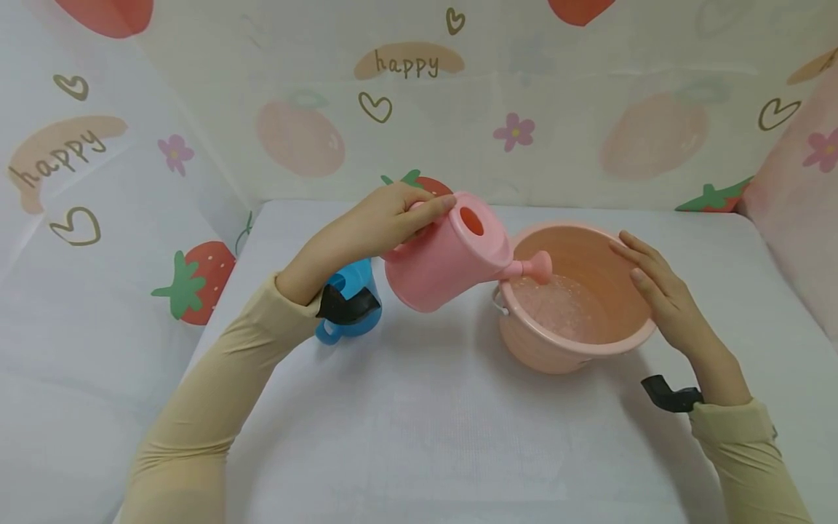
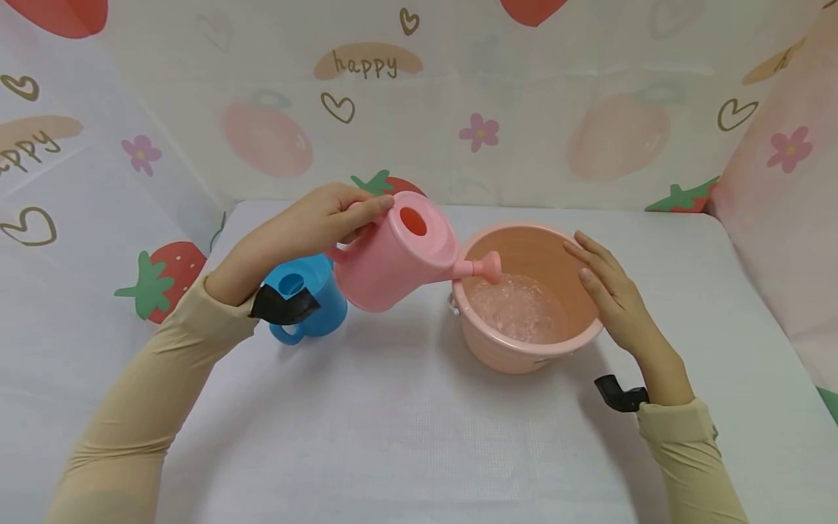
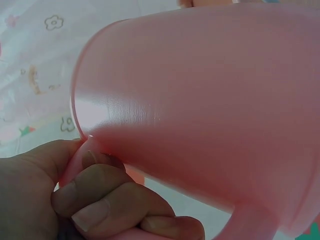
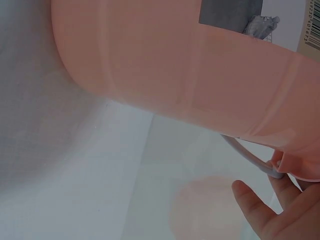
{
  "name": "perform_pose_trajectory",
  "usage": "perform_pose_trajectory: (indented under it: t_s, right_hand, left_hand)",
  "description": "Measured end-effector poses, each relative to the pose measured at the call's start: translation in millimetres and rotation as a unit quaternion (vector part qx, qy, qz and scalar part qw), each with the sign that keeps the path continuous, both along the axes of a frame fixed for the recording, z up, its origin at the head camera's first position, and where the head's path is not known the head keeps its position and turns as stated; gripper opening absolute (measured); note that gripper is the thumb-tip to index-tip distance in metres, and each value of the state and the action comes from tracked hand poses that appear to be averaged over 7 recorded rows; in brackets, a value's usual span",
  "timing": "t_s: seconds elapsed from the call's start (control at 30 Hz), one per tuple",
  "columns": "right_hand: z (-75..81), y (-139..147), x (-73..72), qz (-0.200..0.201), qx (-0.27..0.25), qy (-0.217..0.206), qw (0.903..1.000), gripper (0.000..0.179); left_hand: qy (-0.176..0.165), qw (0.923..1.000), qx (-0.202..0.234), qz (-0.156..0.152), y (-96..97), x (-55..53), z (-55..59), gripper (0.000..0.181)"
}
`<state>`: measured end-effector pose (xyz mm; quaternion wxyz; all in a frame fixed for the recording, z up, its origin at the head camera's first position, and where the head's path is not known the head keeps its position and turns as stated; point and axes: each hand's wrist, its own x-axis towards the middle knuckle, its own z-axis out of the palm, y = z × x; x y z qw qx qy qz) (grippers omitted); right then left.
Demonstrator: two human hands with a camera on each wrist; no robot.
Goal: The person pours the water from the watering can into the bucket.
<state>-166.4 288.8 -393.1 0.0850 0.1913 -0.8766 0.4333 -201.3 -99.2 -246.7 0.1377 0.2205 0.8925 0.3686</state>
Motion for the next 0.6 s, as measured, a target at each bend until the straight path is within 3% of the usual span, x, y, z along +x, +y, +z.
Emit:
perform_pose_trajectory:
  t_s: [0.6]
  right_hand:
    - [-0.1, 1.7, -0.5, 0.004, -0.002, 0.006, 1.0, 0.041]
  left_hand:
    - [0.002, 1.0, 0.003, -0.002, 1.9, 0.6, -1.2, 0.05]
